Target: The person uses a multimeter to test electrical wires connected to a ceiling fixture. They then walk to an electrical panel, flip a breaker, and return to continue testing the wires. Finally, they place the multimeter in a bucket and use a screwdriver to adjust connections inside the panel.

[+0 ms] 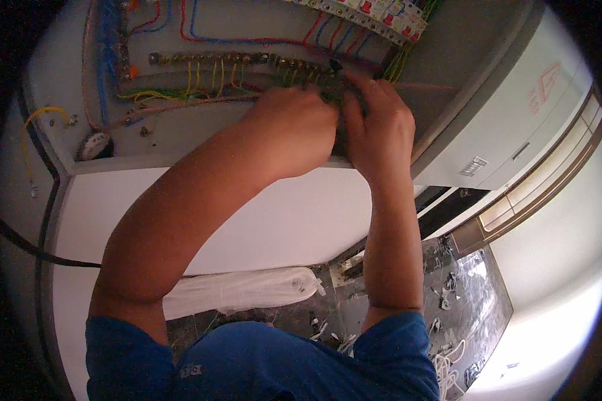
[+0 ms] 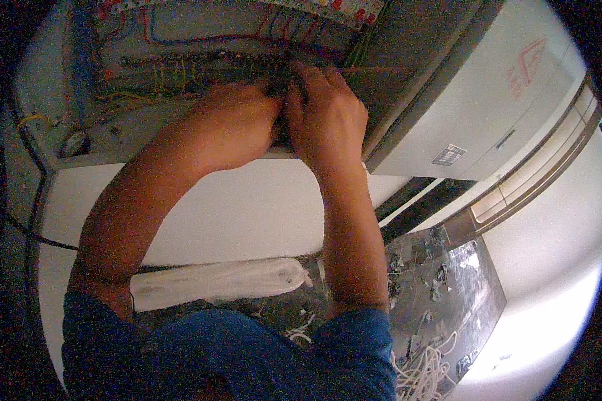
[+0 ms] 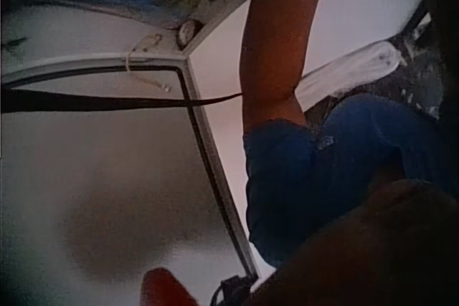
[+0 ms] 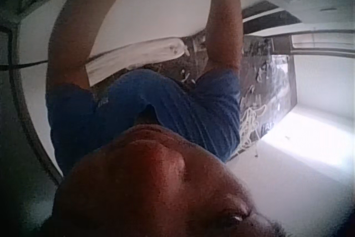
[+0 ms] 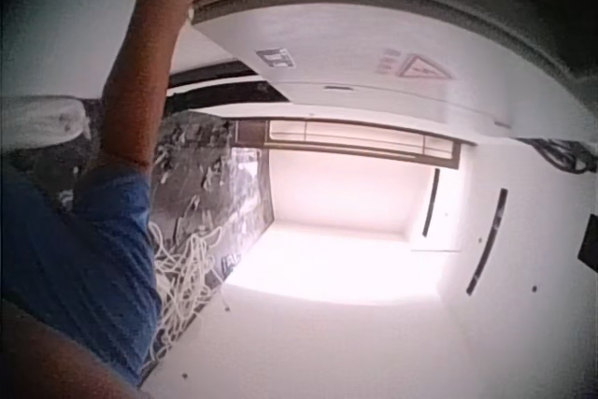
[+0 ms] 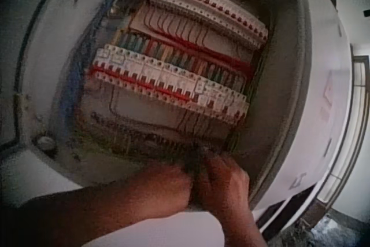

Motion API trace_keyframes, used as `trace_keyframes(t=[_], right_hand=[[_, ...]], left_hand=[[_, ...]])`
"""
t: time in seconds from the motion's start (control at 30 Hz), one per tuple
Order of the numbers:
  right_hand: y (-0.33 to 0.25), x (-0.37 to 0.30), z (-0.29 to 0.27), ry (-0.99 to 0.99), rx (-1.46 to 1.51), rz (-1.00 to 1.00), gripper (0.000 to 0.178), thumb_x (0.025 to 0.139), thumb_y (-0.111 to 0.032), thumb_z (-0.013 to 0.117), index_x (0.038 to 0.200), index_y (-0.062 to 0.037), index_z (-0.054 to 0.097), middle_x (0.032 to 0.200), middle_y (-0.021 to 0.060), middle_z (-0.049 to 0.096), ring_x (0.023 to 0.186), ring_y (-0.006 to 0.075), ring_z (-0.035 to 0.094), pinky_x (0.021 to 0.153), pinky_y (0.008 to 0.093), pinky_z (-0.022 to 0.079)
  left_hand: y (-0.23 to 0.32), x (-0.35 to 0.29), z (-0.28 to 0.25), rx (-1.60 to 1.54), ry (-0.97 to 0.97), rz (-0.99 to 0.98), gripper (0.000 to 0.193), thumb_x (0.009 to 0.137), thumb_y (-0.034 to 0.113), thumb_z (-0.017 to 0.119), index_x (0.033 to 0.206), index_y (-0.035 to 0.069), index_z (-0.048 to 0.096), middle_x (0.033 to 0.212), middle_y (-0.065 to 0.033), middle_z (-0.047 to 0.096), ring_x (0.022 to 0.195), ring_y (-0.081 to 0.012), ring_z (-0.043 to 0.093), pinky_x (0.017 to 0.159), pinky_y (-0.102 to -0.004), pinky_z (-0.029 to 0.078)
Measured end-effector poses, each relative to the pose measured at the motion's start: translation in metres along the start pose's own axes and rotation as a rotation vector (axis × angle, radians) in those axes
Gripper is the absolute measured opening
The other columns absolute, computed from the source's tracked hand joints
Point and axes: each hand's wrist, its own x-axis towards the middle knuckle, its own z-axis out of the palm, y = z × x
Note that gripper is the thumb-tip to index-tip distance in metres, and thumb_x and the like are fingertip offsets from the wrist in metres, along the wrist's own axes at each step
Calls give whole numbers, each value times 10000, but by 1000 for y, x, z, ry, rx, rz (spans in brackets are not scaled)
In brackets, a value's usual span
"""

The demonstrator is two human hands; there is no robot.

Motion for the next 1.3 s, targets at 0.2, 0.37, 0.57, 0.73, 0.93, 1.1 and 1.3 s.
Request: trace_keyframes(t=[0.2,0.37,0.57,0.73,0.93,1.1,1.3], right_hand=[[0,3,1,-60,-23,-8,281,939,-162,656,1209,-108,714,1073,163,687,935,404,685,803,472,556],[4,4,3,-89,-43,-16,303,929,-193,670,1226,-147,705,1143,154,682,954,400,693,799,487,579],[6,6,4,-125,-87,5,315,950,-224,657,1254,-150,693,1156,161,671,967,409,691,811,498,577],[5,8,5,-137,-92,20,317,955,-221,650,1260,-145,691,1168,169,667,982,415,688,819,501,575],[5,9,6,-150,-93,4,314,958,-218,637,1259,-145,689,1172,168,669,995,412,687,832,495,575],[2,10,5,-119,-62,0,278,968,-157,636,1232,-100,702,1072,171,674,986,397,671,847,468,534],[-2,10,5,-126,-67,21,289,971,-150,628,1249,-99,687,1097,171,667,986,402,666,849,472,534]], left_hand=[[2,0,-6,-44,-38,-38,238,859,125,582,964,-7,750,975,-251,739,890,-440,722,829,-549,583],[3,-2,-6,-36,2,-23,232,844,139,597,913,-9,761,961,-252,738,867,-433,726,807,-540,588],[4,-2,-7,-36,4,-4,226,823,145,609,874,-12,763,945,-264,733,866,-437,723,810,-539,585],[6,-1,-7,-28,29,-8,231,820,151,612,870,-17,762,950,-262,732,884,-434,720,826,-539,582],[4,-2,0,-10,71,-12,229,824,160,615,866,-9,765,948,-256,733,886,-427,719,828,-531,585],[4,-3,-2,-2,47,-2,226,826,164,620,868,-5,763,950,-249,734,886,-423,719,829,-523,589],[3,-3,1,23,62,12,231,833,161,613,868,-12,761,984,-258,729,905,-426,717,832,-520,589]])
